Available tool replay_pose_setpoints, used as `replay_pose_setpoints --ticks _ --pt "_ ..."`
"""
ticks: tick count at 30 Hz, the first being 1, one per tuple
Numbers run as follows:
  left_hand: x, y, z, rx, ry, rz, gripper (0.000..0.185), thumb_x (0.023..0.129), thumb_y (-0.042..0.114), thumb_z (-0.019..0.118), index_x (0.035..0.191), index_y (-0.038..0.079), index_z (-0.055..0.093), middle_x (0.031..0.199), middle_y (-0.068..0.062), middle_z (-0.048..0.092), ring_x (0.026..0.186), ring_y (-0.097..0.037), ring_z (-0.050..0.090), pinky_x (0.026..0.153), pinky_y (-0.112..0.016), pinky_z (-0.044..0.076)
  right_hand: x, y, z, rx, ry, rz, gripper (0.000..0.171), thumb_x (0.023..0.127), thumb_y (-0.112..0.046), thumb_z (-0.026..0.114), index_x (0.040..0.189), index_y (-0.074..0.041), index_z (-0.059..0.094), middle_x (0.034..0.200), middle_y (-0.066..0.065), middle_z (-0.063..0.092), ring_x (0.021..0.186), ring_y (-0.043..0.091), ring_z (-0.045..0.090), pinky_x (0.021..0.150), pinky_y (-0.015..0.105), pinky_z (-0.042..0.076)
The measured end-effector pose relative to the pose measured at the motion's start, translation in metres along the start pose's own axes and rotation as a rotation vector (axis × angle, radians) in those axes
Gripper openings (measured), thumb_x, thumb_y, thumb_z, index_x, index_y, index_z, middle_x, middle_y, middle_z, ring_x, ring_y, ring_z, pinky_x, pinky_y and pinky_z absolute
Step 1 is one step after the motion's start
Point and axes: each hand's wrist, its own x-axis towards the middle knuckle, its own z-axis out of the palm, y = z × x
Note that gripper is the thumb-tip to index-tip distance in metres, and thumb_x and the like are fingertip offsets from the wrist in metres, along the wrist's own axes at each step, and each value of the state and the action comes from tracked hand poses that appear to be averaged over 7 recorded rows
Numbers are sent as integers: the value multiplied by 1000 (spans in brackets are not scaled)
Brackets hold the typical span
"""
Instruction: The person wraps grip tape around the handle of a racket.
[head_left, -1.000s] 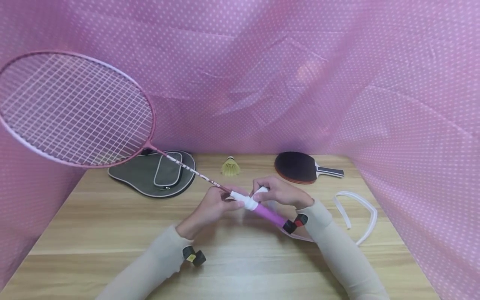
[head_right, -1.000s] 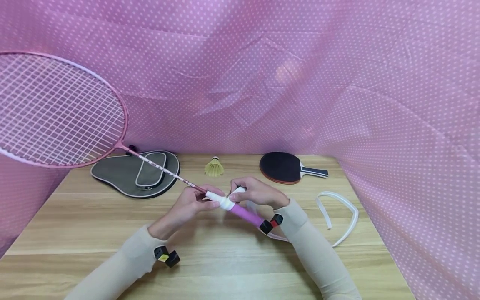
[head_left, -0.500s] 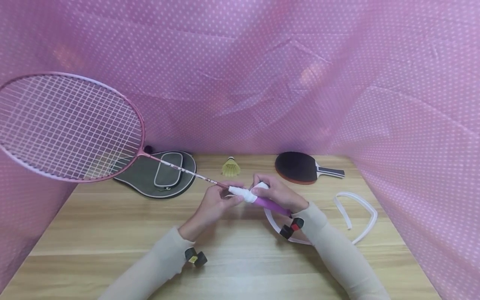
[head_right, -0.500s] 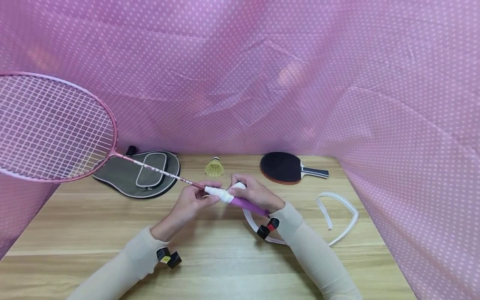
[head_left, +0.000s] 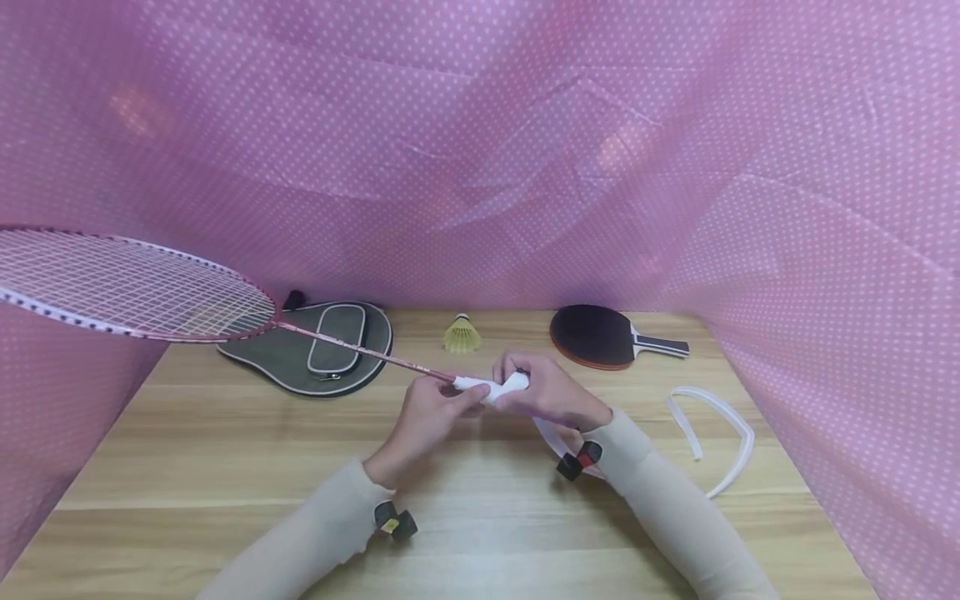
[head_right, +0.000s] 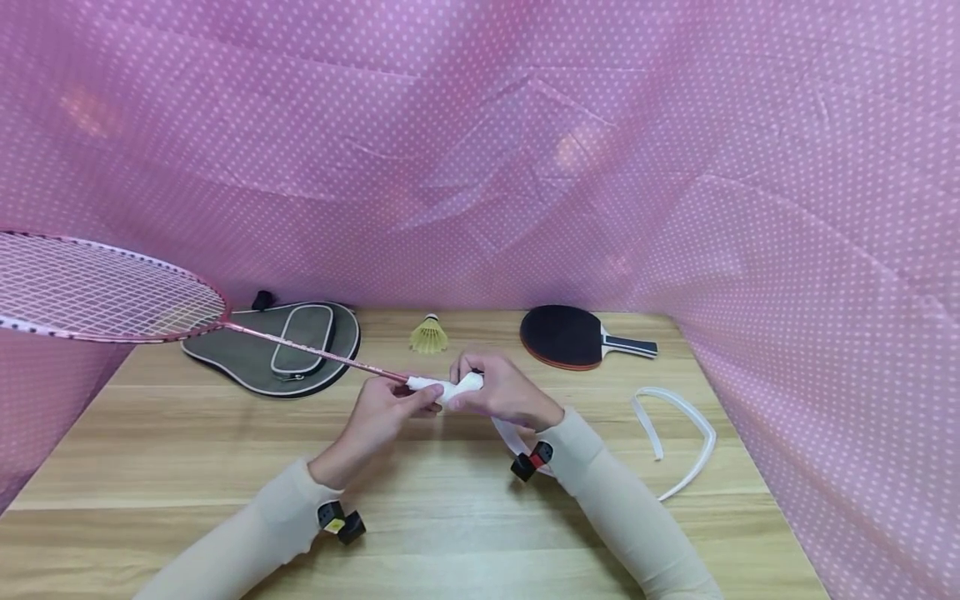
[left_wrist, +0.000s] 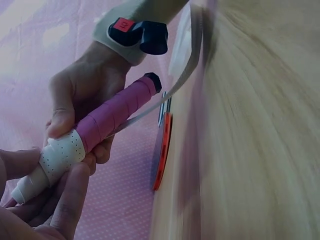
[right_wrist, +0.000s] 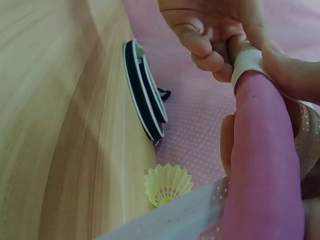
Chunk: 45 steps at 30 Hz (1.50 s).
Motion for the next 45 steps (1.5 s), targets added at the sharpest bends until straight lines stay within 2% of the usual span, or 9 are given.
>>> replay_pose_setpoints --ticks 9,12,16,21,26,31,36,41,45 --pt "-3 -4 12 -29 13 -29 34 76 38 75 94 10 69 83 -6 73 79 -26 71 71 -29 57 -4 3 -19 7 -108 32 19 75 -24 76 82 -17 61 87 1 62 78 16 54 67 27 48" --pt "-4 -6 19 -92 1 -33 37 76 35 76 98 6 68 88 -12 73 81 -31 71 72 -31 58 -5 2 -30 -100 -134 -12 14 78 -27 74 80 -20 61 85 -4 64 79 13 57 71 26 47" --pt "-4 -6 27 -142 1 -25 38 76 31 77 101 4 66 93 -14 72 80 -27 72 72 -31 59 -8 1 -44 -254 -137 -20 14 80 -33 72 76 -26 61 70 -9 58 66 7 52 59 21 42" --pt "-4 -7 35 -94 8 -22 35 75 31 78 100 9 68 92 -11 72 77 -17 71 73 -32 59 -12 3 -54 -357 -174 16 20 76 -45 72 75 -29 60 64 -11 53 57 5 45 51 21 39" --pt "-6 -8 44 -45 2 15 26 75 25 78 98 14 70 92 -5 72 80 -14 68 73 -29 57 -17 3 -63 -434 -251 12 16 74 -45 72 77 -35 60 70 -14 59 60 5 52 57 21 46" --pt "-6 -7 51 -6 2 45 22 75 25 78 95 18 71 93 -1 73 85 -13 65 77 -27 54 -23 -1 -70 -463 -252 21 15 74 -42 73 78 -34 61 71 -13 62 58 11 59 60 22 49" --pt "-11 5 54 -27 -8 22 23 77 17 76 99 14 71 97 -3 72 88 -13 65 81 -28 53 -30 -4 -71 -382 -226 74 15 77 -39 73 79 -30 61 70 -7 61 51 25 62 49 26 51" --pt "-22 29 49 -53 -9 27 25 78 10 74 102 7 69 103 -7 72 92 -13 65 85 -28 53 -34 -11 -71 -438 -165 0 12 78 -37 72 80 -31 62 71 -12 60 63 10 53 60 22 47" --pt "-24 32 47 -88 -37 20 25 78 10 73 103 8 69 108 -6 70 95 -11 63 86 -27 52 -34 -14 -70 -425 -171 -29 11 80 -37 71 82 -30 62 74 -12 61 69 7 53 65 22 46"
